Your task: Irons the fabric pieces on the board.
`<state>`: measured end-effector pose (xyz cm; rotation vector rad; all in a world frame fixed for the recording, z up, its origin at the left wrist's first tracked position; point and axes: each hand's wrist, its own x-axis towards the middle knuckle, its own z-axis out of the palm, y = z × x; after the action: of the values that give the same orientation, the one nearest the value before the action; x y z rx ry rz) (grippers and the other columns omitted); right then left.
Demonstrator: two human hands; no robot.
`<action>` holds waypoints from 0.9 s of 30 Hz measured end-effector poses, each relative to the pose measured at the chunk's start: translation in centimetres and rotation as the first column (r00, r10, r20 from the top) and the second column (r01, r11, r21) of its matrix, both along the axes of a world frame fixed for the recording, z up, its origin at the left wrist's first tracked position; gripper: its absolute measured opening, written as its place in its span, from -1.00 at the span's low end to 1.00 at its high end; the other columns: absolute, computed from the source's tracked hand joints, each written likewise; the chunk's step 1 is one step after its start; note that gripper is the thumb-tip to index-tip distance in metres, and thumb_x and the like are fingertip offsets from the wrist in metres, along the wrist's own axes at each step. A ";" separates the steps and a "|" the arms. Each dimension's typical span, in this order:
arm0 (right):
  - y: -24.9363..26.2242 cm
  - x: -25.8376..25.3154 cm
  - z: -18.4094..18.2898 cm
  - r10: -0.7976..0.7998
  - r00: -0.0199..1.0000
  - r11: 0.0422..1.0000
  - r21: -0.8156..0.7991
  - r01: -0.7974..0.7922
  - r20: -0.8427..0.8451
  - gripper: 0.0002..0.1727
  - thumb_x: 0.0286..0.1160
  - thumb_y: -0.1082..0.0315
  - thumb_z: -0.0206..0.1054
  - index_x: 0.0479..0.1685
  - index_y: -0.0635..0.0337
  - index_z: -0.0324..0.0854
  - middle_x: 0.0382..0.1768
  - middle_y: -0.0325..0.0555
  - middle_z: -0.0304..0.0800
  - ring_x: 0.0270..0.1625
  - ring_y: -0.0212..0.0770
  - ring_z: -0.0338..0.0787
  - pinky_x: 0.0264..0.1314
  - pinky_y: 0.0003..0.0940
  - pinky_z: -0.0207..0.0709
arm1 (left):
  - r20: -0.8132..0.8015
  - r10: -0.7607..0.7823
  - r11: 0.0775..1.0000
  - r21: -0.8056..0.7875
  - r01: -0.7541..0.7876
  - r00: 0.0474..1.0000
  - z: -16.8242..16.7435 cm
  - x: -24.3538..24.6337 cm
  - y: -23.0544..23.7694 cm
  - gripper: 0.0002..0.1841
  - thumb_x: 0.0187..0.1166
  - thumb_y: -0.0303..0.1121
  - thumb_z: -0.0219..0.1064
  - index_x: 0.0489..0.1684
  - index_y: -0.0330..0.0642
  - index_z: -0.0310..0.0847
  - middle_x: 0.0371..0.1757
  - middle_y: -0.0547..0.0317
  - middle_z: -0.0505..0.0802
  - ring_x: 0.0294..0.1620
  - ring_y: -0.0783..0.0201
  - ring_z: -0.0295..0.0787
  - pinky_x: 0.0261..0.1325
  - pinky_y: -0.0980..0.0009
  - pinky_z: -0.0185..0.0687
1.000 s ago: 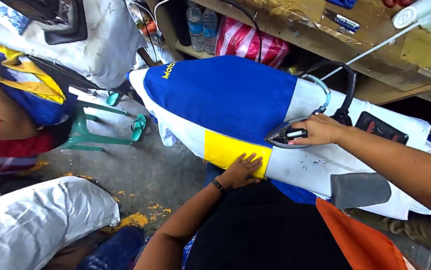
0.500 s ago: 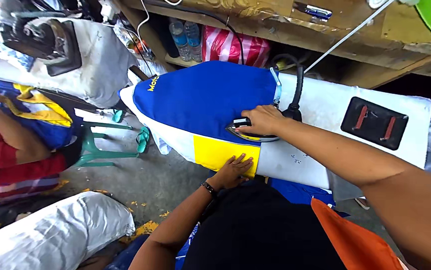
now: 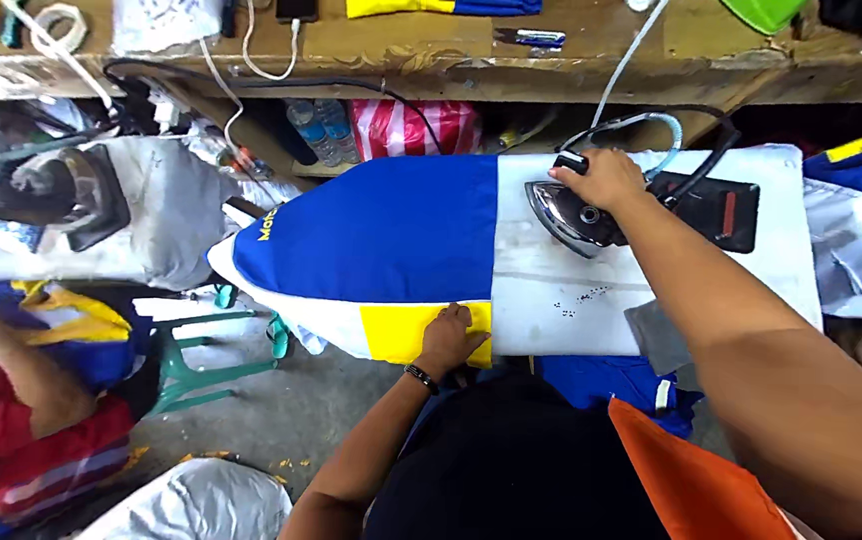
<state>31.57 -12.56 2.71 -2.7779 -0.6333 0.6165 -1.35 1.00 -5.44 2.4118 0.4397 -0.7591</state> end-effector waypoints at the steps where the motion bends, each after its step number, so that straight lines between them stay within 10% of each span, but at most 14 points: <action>1: 0.0 -0.1 0.1 -0.020 1.000 1.000 0.004 0.020 0.010 -0.10 0.52 -0.46 0.19 0.33 0.29 0.62 0.16 0.48 0.74 0.30 0.51 0.70 0.22 0.57 0.44 | -0.033 0.003 0.998 0.062 -0.001 0.999 0.1 0.3 -0.3 -0.25 0.55 0.34 0.26 0.21 -0.30 0.69 0.37 -0.22 0.72 0.41 -0.18 0.68 0.35 -0.16 0.61; 9: -5.6 -11.9 -5.7 -0.100 0.766 0.841 0.465 -0.276 0.635 -0.49 0.56 0.05 0.23 0.37 0.13 0.70 0.44 0.24 0.66 0.55 0.37 0.55 0.61 0.42 0.22 | -0.103 -0.063 0.944 0.318 0.093 0.993 0.0 2.3 -1.9 -0.04 0.39 0.51 0.24 0.34 -0.33 0.67 0.40 -0.31 0.72 0.31 -0.28 0.76 0.21 -0.26 0.67; 15: -19.7 -20.2 -13.6 -0.505 0.780 0.860 0.146 0.488 0.369 0.13 0.36 -0.29 0.38 0.91 0.12 0.04 0.87 0.37 -0.07 0.85 0.51 -0.03 0.61 0.72 -0.05 | -0.146 -0.134 0.955 0.246 0.167 0.980 0.8 3.0 -1.0 -0.36 0.69 0.16 0.13 0.18 -0.34 0.71 0.32 -0.28 0.76 0.29 -0.24 0.77 0.19 -0.26 0.66; 19: -24.2 -20.6 -15.4 -0.573 0.755 0.809 0.075 0.582 0.318 -0.13 0.56 -0.04 0.29 0.90 -0.02 0.13 0.91 0.10 -0.02 0.89 0.46 -0.10 0.59 0.81 -0.20 | -0.169 -0.144 0.988 0.035 0.152 0.975 1.2 3.6 0.2 -0.51 0.76 -0.04 0.10 0.07 -0.33 0.74 0.24 -0.28 0.79 0.32 -0.24 0.73 0.27 -0.30 0.57; 24: -22.1 -25.8 -11.6 -0.180 0.954 0.925 0.371 0.082 0.238 -0.35 0.51 0.33 0.15 0.61 0.52 0.42 0.65 0.50 0.38 0.73 0.66 0.21 0.79 0.42 0.04 | -0.057 -0.082 0.966 -0.251 0.065 0.995 0.9 2.5 2.1 -0.58 0.72 -0.12 0.15 -0.17 -0.38 0.70 -0.10 -0.29 0.81 0.10 -0.27 0.74 0.11 -0.36 0.51; 27: -18.9 -26.9 -11.0 0.255 0.952 0.843 0.444 -0.303 0.166 -0.36 0.34 0.34 0.17 0.51 0.37 0.60 0.59 0.27 0.57 0.65 0.66 0.35 0.54 0.67 0.15 | 0.027 -0.047 0.942 -0.332 0.053 0.999 2.6 1.6 2.7 -0.59 0.70 -0.16 0.17 -0.27 -0.42 0.68 -0.18 -0.30 0.79 0.02 -0.27 0.73 0.07 -0.34 0.49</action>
<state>4.69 -31.43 -8.32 -2.2902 -1.0676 0.3164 0.29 3.68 -2.87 2.1174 0.2213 -0.7650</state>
